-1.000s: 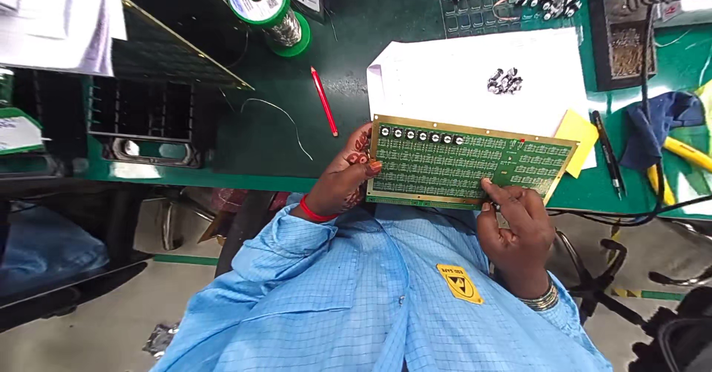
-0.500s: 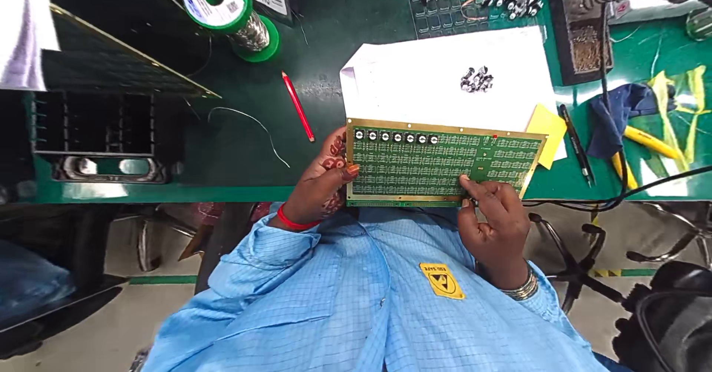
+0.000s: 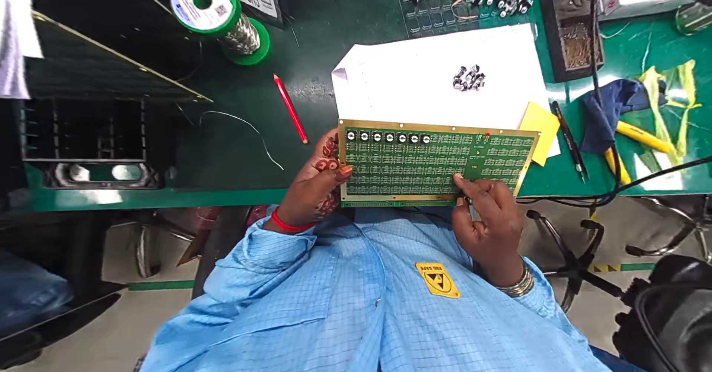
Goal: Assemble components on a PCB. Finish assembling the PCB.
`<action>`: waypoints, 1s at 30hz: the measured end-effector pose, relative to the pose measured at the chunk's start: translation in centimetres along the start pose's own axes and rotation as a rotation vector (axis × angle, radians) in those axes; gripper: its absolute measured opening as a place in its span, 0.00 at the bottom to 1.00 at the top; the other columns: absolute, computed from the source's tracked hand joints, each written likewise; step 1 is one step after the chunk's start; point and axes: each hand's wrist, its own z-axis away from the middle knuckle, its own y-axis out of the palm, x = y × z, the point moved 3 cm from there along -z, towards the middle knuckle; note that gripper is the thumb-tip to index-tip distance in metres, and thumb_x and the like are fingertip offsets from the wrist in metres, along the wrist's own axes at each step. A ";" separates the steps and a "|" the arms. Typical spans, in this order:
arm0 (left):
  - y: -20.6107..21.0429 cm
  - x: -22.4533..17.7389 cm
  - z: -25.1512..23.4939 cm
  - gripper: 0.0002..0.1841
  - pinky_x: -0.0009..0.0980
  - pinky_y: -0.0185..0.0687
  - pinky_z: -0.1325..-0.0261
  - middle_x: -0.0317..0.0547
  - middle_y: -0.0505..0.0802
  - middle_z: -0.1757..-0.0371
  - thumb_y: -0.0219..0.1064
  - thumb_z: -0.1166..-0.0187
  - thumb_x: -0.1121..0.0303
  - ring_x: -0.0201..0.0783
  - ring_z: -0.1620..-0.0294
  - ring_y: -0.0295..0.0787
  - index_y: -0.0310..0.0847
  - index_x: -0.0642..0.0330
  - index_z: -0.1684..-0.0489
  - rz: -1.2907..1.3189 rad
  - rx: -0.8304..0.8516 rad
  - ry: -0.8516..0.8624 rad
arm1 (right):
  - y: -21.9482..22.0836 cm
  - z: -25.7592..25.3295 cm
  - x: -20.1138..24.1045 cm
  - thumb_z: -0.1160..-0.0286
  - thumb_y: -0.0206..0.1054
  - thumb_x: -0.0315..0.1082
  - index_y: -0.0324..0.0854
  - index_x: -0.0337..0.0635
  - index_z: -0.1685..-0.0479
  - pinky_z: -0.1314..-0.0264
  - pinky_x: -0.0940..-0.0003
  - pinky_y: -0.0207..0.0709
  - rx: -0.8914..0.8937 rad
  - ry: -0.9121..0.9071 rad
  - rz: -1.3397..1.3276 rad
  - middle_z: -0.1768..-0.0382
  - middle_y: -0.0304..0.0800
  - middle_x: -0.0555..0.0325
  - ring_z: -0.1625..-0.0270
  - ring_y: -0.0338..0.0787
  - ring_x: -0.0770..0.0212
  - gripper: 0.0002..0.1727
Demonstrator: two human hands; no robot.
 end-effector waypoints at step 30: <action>0.3 -0.2 -0.1 0.27 0.25 0.84 0.33 0.24 0.90 0.37 0.54 0.21 0.78 0.24 0.38 0.88 0.66 0.46 0.23 -0.034 -0.033 0.042 | 0.1 -0.3 0.4 0.27 0.55 0.31 0.89 0.44 0.33 0.64 0.67 0.73 0.045 0.039 0.071 0.67 0.84 0.49 0.65 0.81 0.57 0.25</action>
